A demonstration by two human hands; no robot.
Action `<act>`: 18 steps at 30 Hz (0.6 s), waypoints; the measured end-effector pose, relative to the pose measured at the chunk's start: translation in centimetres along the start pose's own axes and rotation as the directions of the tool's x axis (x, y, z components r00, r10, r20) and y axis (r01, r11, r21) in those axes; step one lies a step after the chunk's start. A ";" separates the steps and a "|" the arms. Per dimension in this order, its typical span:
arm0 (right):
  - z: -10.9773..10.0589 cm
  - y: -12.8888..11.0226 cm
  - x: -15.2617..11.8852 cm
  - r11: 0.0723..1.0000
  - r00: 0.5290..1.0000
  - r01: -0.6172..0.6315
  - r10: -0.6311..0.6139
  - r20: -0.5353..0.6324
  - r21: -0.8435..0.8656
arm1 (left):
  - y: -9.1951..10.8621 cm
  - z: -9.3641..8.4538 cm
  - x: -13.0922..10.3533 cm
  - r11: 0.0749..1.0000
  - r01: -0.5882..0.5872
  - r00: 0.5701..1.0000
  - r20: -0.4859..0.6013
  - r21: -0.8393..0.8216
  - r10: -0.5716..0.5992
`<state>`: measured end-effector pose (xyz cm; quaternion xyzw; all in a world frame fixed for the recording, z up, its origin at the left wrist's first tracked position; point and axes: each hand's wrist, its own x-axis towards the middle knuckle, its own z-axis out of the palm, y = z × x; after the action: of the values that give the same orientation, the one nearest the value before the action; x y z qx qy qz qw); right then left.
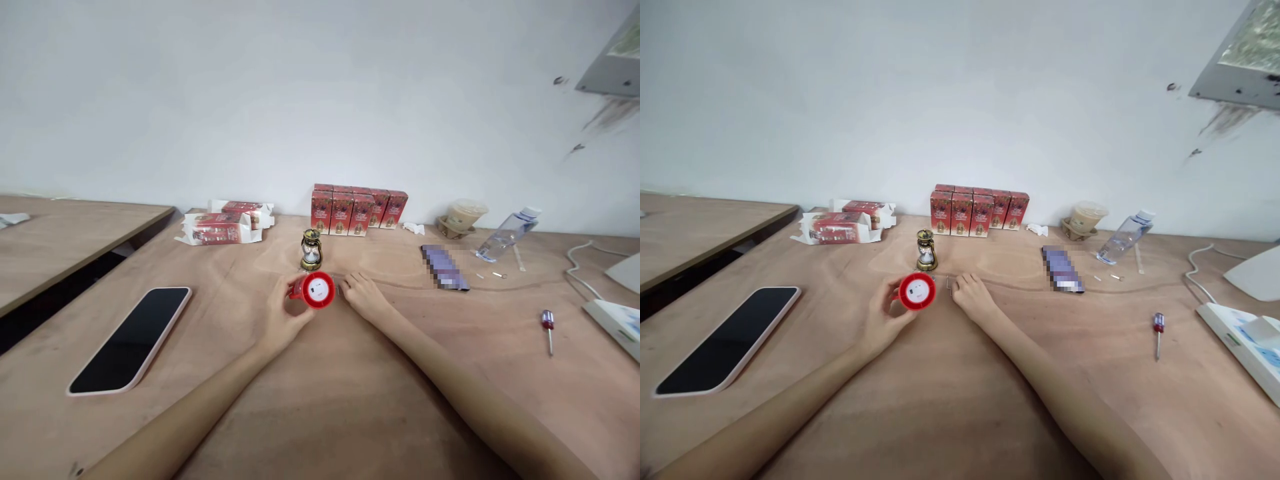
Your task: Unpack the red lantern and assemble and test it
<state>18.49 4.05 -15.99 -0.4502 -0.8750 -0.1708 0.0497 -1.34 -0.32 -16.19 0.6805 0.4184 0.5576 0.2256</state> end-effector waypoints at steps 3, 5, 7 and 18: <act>-0.4 -0.1 0.1 0.999 0.999 0.027 -0.026 0.018 -0.018 | 0.2 -0.2 -0.2 0.993 -0.064 0.998 0.034 0.094 0.061; -0.7 -0.1 0.1 0.999 0.999 0.030 -0.029 0.044 -0.024 | 0.4 -0.2 -0.4 0.978 -0.122 0.992 0.040 0.166 0.117; -1.0 0.0 0.3 1.000 0.997 0.026 -0.024 0.069 -0.019 | 0.5 -0.2 -0.5 0.963 -0.173 0.985 0.045 0.205 0.167; -2.6 0.0 2.5 0.998 0.960 0.057 -0.047 0.277 -0.025 | -0.1 -0.2 -0.9 0.851 -0.498 0.864 0.183 0.166 0.470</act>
<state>16.81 5.08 -12.98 -0.4473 -0.8819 -0.1220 -0.0849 -1.55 -1.10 -16.73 0.8199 0.2730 0.5022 0.0332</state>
